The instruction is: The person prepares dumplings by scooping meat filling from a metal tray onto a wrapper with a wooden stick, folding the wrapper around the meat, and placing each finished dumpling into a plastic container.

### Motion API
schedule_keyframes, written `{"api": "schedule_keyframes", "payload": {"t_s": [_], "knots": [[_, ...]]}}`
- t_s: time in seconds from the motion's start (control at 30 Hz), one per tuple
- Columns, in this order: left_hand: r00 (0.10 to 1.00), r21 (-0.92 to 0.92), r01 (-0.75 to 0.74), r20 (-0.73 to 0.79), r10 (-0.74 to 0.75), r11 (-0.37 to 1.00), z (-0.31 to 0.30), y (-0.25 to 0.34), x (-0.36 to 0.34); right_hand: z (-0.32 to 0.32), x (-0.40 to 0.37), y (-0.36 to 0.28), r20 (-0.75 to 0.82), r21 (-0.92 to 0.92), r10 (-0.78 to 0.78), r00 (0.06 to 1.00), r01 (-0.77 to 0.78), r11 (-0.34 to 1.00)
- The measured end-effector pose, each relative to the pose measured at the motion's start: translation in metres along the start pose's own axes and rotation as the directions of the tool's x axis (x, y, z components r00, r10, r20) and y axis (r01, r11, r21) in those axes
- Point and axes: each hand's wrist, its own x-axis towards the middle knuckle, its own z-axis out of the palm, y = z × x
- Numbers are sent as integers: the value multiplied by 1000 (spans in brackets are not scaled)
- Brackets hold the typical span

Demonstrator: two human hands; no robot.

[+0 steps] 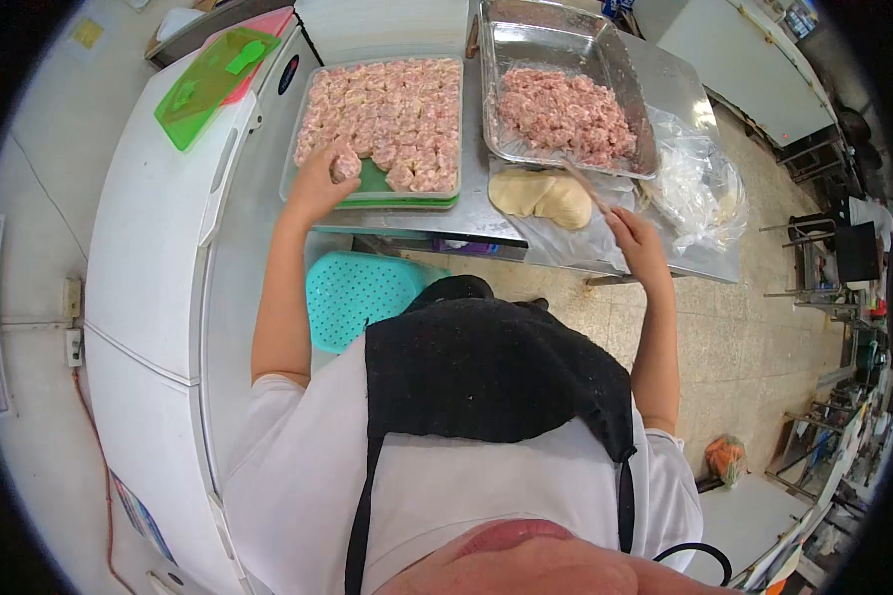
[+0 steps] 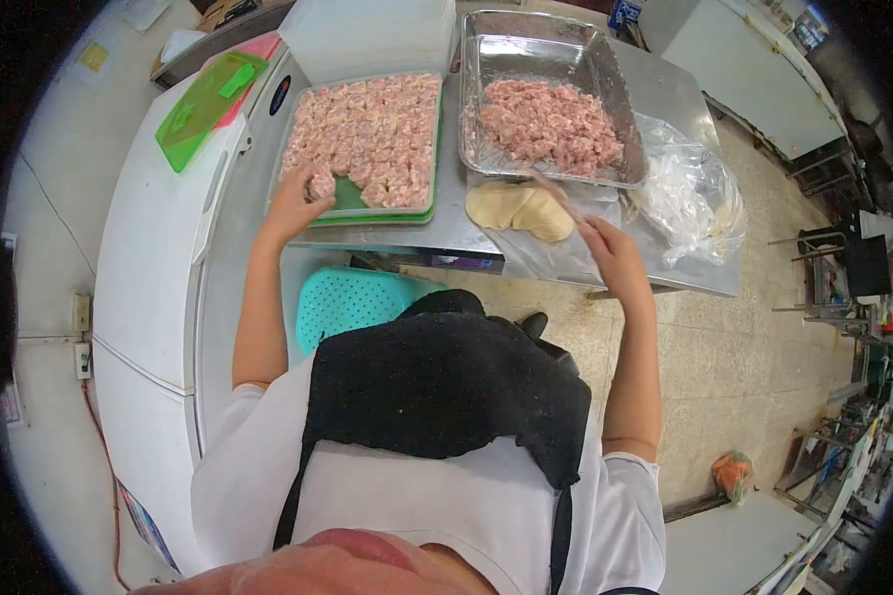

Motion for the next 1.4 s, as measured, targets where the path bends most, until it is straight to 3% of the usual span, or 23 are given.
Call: {"api": "schedule_keyframes", "payload": {"t_s": [0.03,0.1,0.17,0.37,0.5,0.6,0.67,0.73,0.77,0.8,0.83,0.87,0.9,0.93,1.0,1.07,1.13,1.17,1.23,1.37,1.4], "knots": [[999,-36,34,30,-33,999,7,-1,0,-2,-8,6,-12,30,142,990,-141,990],[996,-69,66,71,-61,995,12,12,1,-3,-21,11,-42,117,182,982,-177,977],[952,-40,265,170,-255,963,3,43,3,-1,-29,14,-98,199,201,975,-178,964],[946,-38,129,304,-112,991,21,29,27,1,-21,13,-63,200,203,977,-186,962],[969,49,39,242,-50,998,35,39,31,0,-7,14,-75,150,154,985,-141,979],[979,-96,30,204,-9,995,33,47,20,-9,8,15,-31,96,114,993,-111,989],[963,-127,165,233,-133,978,34,44,16,-19,25,29,-50,74,-41,998,45,996],[938,-77,253,262,-226,964,22,61,11,-44,49,33,-35,74,-74,997,76,994],[941,-78,236,266,-208,969,17,81,12,-62,62,26,48,-217,-89,995,98,971],[949,3,258,186,-254,966,10,102,12,-79,77,22,134,-486,-77,988,133,864],[950,81,288,99,-295,954,10,119,16,-96,93,22,121,-485,-73,990,124,866],[953,84,278,100,-286,957,17,132,22,-112,111,23,158,-614,-83,984,164,772],[990,17,138,19,-138,990,27,147,28,-124,129,27,200,-725,-87,976,207,657],[997,-37,-9,-71,6,999,38,161,34,-130,150,34,196,-724,-88,977,205,658],[996,-122,-85,-15,84,989,73,193,46,-129,184,52,149,-748,-344,927,333,574],[986,-208,-152,30,162,966,105,223,55,-104,193,56,215,-743,-241,946,319,589],[980,-282,7,193,49,960,128,244,59,-57,177,93,299,-670,-441,846,515,534],[980,-277,12,193,43,961,135,248,60,-56,163,88,302,-665,-444,843,520,536],[951,-246,210,276,-139,946,150,252,58,-69,143,71,403,-593,-457,793,607,529],[953,-268,257,230,-197,929,184,242,47,-126,173,35,413,-643,-343,844,537,546],[976,-303,207,133,-174,930,194,240,47,-121,179,34,421,-635,-347,838,545,547]]}}
